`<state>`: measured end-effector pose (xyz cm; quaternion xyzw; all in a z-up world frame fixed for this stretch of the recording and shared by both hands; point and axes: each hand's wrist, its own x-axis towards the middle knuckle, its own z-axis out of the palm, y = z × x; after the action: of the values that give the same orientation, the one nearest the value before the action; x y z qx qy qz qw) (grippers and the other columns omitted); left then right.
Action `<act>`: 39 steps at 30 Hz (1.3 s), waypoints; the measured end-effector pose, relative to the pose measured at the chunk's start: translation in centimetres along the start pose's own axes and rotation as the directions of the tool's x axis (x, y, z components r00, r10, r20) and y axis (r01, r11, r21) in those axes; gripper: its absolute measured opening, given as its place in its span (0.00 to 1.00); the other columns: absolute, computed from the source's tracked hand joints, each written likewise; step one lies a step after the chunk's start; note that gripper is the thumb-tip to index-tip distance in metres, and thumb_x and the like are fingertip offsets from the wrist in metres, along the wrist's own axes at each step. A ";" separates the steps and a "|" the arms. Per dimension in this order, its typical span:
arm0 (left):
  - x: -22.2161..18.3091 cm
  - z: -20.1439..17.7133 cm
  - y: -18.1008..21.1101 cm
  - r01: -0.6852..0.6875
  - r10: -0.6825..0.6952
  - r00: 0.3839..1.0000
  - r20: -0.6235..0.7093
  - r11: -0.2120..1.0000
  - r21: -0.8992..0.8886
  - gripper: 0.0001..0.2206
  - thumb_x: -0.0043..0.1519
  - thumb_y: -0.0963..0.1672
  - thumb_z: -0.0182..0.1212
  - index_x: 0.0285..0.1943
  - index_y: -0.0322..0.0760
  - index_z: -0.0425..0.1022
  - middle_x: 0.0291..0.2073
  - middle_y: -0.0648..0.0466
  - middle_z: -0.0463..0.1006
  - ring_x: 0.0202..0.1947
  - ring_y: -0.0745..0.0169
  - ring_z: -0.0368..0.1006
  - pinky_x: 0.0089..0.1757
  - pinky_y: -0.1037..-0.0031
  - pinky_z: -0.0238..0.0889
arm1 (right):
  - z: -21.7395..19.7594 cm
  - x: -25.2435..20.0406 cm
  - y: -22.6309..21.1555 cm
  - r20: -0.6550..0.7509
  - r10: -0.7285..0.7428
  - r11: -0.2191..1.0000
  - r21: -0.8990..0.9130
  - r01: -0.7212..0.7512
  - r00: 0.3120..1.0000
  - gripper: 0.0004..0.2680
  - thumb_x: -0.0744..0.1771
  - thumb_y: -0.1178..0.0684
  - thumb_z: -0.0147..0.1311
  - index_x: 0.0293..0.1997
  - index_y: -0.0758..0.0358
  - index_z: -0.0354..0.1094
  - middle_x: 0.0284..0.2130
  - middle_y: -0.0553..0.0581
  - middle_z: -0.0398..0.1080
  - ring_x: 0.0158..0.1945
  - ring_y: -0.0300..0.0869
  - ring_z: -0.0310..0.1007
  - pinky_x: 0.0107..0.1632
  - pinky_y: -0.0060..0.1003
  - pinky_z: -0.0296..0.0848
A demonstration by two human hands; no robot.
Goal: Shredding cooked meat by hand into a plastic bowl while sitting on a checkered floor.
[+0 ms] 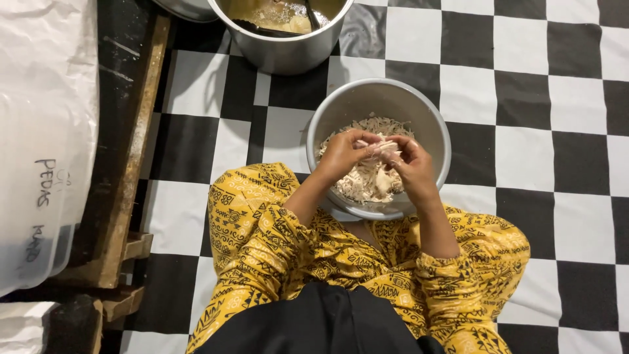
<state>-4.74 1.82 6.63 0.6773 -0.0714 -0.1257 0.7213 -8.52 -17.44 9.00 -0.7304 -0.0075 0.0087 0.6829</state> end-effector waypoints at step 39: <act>0.2 1.0 -1.9 -0.050 0.032 0.998 0.059 0.941 0.334 0.08 0.48 0.44 0.72 0.36 0.43 0.83 0.25 0.53 0.83 0.34 0.55 0.80 0.39 0.66 0.71 | -1.7 -0.3 3.0 -0.130 0.097 0.982 -0.149 -0.116 0.987 0.09 0.63 0.60 0.67 0.45 0.66 0.76 0.32 0.58 0.74 0.28 0.36 0.72 0.28 0.27 0.74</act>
<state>-4.98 0.66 4.75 0.7849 -0.1249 -0.1146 0.5960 -8.79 -19.36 6.11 -0.7801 0.0726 0.0000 0.6214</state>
